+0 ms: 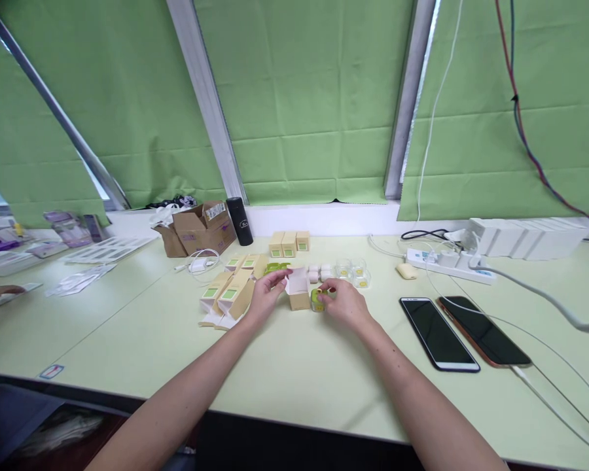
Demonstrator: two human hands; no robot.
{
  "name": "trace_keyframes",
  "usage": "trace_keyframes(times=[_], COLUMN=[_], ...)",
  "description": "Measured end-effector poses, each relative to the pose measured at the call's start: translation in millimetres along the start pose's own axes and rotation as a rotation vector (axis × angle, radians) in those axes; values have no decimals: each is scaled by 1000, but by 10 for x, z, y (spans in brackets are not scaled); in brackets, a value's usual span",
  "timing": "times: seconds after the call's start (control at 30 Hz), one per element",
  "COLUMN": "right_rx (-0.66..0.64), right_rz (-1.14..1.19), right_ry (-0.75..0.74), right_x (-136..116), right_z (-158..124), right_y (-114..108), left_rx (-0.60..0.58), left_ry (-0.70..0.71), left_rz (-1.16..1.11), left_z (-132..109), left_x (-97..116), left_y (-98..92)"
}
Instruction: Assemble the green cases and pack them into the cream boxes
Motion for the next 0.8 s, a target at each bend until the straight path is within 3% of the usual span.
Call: trace_keyframes(times=[0.23, 0.57, 0.7, 0.8], right_rx=[20, -18, 136, 289], right_rz=[-24, -155, -127, 78], right_ry=[-53, -173, -134, -140], right_x=[-46, -127, -60, -25], right_z=[-21, -59, -10, -9], right_y=[-23, -6, -240, -473], left_rx=[-28, -18, -25, -63], left_ry=[-146, -233, -221, -227], left_rz=[-138, -215, -180, -185], left_z=[-5, -23, -37, -72], left_x=[-198, -227, -192, -144], left_y=[22, 45, 32, 76])
Point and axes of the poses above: each hand's wrist, its own z-axis towards the middle knuckle, its own y-axis out of the palm, x = y × z, the point moved 9 cm from there along z, towards the middle knuckle, and after that the axes turned 9 degrees about y, right-handed, at the moved point
